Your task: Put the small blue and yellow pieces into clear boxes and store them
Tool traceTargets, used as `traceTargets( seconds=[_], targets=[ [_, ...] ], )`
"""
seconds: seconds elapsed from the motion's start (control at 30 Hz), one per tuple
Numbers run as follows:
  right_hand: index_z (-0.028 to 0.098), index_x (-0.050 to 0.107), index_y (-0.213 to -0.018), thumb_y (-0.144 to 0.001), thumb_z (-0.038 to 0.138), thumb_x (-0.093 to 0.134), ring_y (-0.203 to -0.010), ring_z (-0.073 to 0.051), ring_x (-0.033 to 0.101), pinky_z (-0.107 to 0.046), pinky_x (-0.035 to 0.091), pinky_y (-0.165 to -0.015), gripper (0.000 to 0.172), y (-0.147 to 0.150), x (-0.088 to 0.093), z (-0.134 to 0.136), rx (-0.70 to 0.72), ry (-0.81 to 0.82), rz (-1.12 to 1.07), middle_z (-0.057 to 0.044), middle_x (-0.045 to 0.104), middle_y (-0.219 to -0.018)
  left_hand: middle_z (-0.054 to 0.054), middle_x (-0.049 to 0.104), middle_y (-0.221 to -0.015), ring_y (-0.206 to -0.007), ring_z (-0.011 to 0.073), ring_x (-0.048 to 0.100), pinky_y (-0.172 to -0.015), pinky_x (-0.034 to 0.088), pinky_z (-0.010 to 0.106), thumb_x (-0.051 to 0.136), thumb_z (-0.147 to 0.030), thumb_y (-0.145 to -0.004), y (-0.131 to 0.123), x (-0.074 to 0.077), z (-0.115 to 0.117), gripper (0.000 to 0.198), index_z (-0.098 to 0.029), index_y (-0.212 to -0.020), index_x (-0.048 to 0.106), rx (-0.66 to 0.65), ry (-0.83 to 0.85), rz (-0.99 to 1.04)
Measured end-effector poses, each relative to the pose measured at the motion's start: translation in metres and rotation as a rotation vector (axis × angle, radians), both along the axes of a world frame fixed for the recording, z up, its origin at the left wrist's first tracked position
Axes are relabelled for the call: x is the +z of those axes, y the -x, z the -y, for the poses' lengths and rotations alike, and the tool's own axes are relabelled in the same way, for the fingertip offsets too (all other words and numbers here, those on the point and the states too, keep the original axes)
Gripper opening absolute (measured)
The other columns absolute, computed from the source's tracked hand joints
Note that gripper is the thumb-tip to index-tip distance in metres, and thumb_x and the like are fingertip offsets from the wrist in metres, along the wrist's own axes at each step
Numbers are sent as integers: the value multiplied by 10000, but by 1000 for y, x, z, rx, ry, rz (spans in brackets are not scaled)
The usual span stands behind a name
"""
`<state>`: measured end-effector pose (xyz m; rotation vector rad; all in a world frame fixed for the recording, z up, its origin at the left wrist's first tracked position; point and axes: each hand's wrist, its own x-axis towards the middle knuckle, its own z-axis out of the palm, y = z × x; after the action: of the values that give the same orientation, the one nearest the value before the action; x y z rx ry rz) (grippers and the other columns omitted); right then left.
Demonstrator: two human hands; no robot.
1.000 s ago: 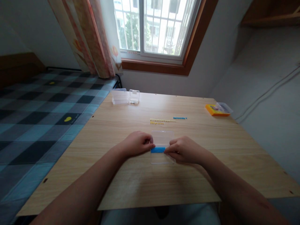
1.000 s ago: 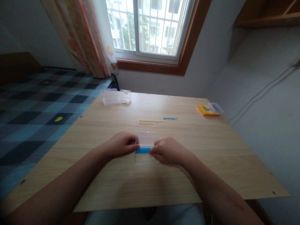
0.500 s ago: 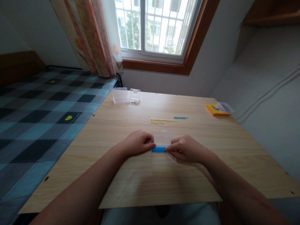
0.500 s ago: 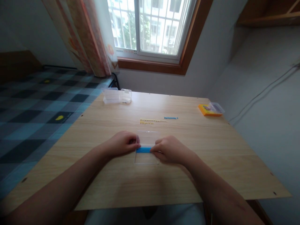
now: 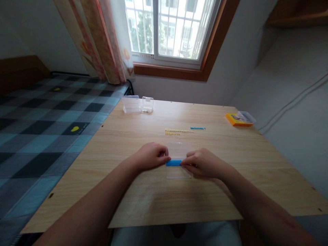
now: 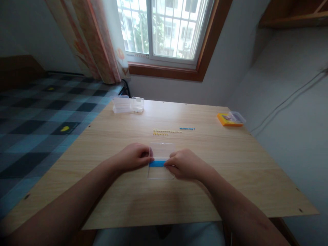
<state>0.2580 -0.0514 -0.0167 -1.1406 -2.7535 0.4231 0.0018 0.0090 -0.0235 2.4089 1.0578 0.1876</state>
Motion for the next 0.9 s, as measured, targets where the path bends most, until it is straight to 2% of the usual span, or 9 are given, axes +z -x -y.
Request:
traceTargets(
  seconds=[0.1,0.3,0.4,0.5,0.6,0.7,0.8,0.9],
  targets=[
    [224,786,-967,-951,217,551,-634,-112,554,-263,285,-605,236,-1,2,0,-13,8,-11,-25,719,-800,-2,696,-748,-677,152,580,-606,329,269,626,-421,-872,0,0,0,233,-220,-848,742,-1,1,3],
    [203,772,-848,-919,181,558,-662,-121,587,-262,313,-622,226,-3,7,-1,-42,10,-2,-24,729,-793,14,708,-785,-698,160,586,-606,334,270,580,-446,-908,1,2,0,284,-210,-849,726,-5,9,23],
    [200,763,-823,-910,167,555,-666,-120,590,-260,324,-631,227,-2,8,-1,-36,16,-3,-22,734,-797,15,691,-734,-645,153,557,-576,314,274,557,-481,-924,6,8,-1,347,-199,-777,697,14,-9,-11],
    [199,763,-830,-916,173,549,-675,-123,595,-260,331,-637,232,-2,8,-1,-34,21,-3,-27,740,-810,5,656,-648,-576,141,514,-554,296,279,583,-474,-914,9,18,1,354,-201,-715,691,-22,-64,-61],
    [197,763,-825,-921,180,544,-675,-127,594,-263,326,-638,239,-1,8,0,-39,20,9,-30,739,-809,-2,711,-711,-612,145,580,-583,341,267,610,-357,-902,6,25,11,198,-246,-857,768,-122,-56,-59],
    [195,749,-787,-900,165,554,-659,-125,576,-266,304,-624,227,-1,8,0,-46,14,18,-24,728,-777,11,762,-807,-703,182,662,-643,401,272,616,-272,-895,-3,25,27,217,-311,-1018,790,-232,-86,-84],
    [193,733,-752,-888,165,560,-651,-125,564,-269,293,-619,222,-1,7,-1,-45,12,28,-25,724,-759,28,775,-837,-698,204,684,-642,415,285,589,-254,-926,-13,23,40,241,-330,-1028,793,-259,-147,-137],
    [191,724,-743,-892,182,554,-647,-130,563,-274,293,-620,226,-1,6,-1,-45,-4,46,-32,728,-759,41,756,-771,-655,205,679,-600,393,285,539,-286,-975,-19,23,46,260,-294,-911,791,-255,-202,-253]
  ],
)
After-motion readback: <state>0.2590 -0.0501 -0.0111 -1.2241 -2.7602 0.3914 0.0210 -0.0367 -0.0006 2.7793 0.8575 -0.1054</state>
